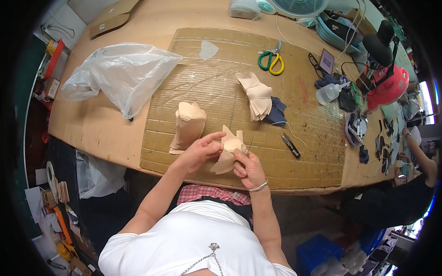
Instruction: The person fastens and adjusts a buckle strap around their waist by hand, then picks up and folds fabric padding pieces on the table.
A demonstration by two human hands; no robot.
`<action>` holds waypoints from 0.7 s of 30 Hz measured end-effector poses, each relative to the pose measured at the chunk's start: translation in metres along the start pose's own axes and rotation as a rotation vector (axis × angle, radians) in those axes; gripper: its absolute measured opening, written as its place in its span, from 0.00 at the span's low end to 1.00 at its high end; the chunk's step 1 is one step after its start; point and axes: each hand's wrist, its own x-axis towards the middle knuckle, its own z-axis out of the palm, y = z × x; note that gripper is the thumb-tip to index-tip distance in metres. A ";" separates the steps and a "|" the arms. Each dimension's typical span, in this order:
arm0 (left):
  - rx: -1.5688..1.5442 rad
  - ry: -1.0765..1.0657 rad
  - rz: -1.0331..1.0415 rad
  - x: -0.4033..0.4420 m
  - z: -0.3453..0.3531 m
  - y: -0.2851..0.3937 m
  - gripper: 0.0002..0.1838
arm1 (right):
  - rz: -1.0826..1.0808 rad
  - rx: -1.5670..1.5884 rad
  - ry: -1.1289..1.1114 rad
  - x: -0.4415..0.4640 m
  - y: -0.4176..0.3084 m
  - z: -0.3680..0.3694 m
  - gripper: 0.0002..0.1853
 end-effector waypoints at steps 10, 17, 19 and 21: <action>0.193 0.046 0.096 0.001 0.009 -0.001 0.34 | -0.073 -0.172 0.097 -0.001 0.002 0.004 0.07; 0.339 0.077 0.139 0.000 0.014 0.001 0.34 | -0.029 -0.112 0.108 -0.002 -0.005 0.004 0.07; 0.370 0.091 0.165 -0.001 0.015 0.001 0.33 | -0.011 -0.114 0.104 -0.001 -0.004 0.002 0.07; 0.228 0.083 0.110 0.003 0.008 -0.006 0.31 | 0.026 -0.168 0.042 -0.001 -0.003 -0.001 0.07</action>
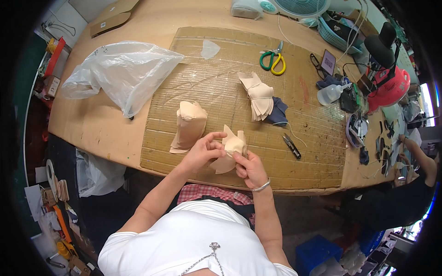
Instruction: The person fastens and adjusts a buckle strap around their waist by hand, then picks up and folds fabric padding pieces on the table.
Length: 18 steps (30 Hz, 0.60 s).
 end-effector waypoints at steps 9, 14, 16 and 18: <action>-0.404 -0.132 -0.192 0.005 -0.008 -0.012 0.29 | 0.017 -0.017 0.022 -0.004 -0.001 -0.004 0.06; -0.150 -0.063 -0.095 -0.002 0.006 0.004 0.30 | -0.007 0.018 0.051 -0.005 0.003 -0.002 0.07; -0.001 -0.086 -0.003 0.001 0.003 -0.004 0.32 | -0.002 0.006 0.025 -0.005 0.005 -0.001 0.07; 0.019 -0.077 0.028 -0.002 0.001 -0.005 0.33 | -0.032 -0.072 0.074 -0.009 0.007 -0.005 0.07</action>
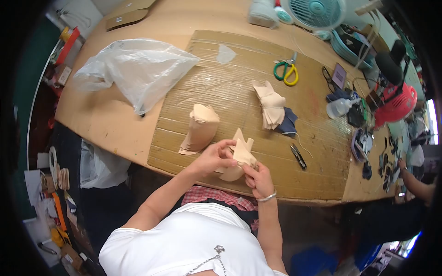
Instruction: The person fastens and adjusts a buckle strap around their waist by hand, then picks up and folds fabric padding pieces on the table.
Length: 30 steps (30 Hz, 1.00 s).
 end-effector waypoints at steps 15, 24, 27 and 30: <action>0.365 0.300 0.444 -0.048 -0.021 0.046 0.24 | -0.325 -0.383 -0.069 0.046 -0.034 0.058 0.06; 0.658 0.770 0.523 -0.023 -0.044 0.076 0.16 | -0.681 -0.612 0.061 0.099 -0.056 0.096 0.11; 0.874 0.867 0.549 -0.023 -0.049 0.070 0.18 | -0.681 -0.793 0.172 0.088 -0.052 0.067 0.11; 0.905 0.894 0.582 -0.024 -0.048 0.060 0.20 | -0.660 -0.990 0.297 0.078 -0.036 0.028 0.13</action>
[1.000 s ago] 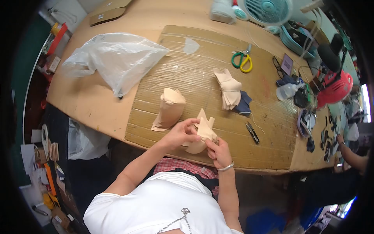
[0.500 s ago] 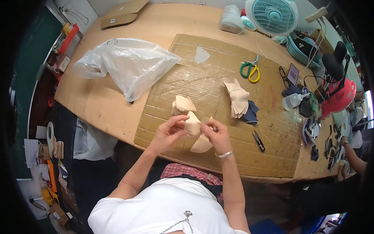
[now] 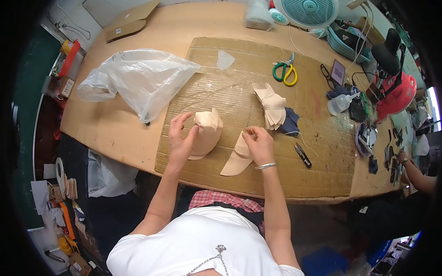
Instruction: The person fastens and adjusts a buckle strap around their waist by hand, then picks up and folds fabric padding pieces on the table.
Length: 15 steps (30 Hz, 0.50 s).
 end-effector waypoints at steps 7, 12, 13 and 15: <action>0.038 0.009 0.089 -0.001 0.006 0.006 0.19 | 0.059 -0.259 -0.021 -0.012 0.012 -0.007 0.11; -0.038 0.040 0.043 0.000 -0.003 0.011 0.17 | 0.065 -0.283 -0.103 -0.011 0.016 -0.006 0.10; -0.038 0.045 0.043 -0.001 -0.005 0.014 0.17 | 0.045 -0.268 -0.097 -0.011 0.018 -0.006 0.09; 0.022 0.141 0.124 -0.006 -0.008 0.021 0.17 | 0.021 -0.256 -0.093 -0.013 0.019 -0.007 0.09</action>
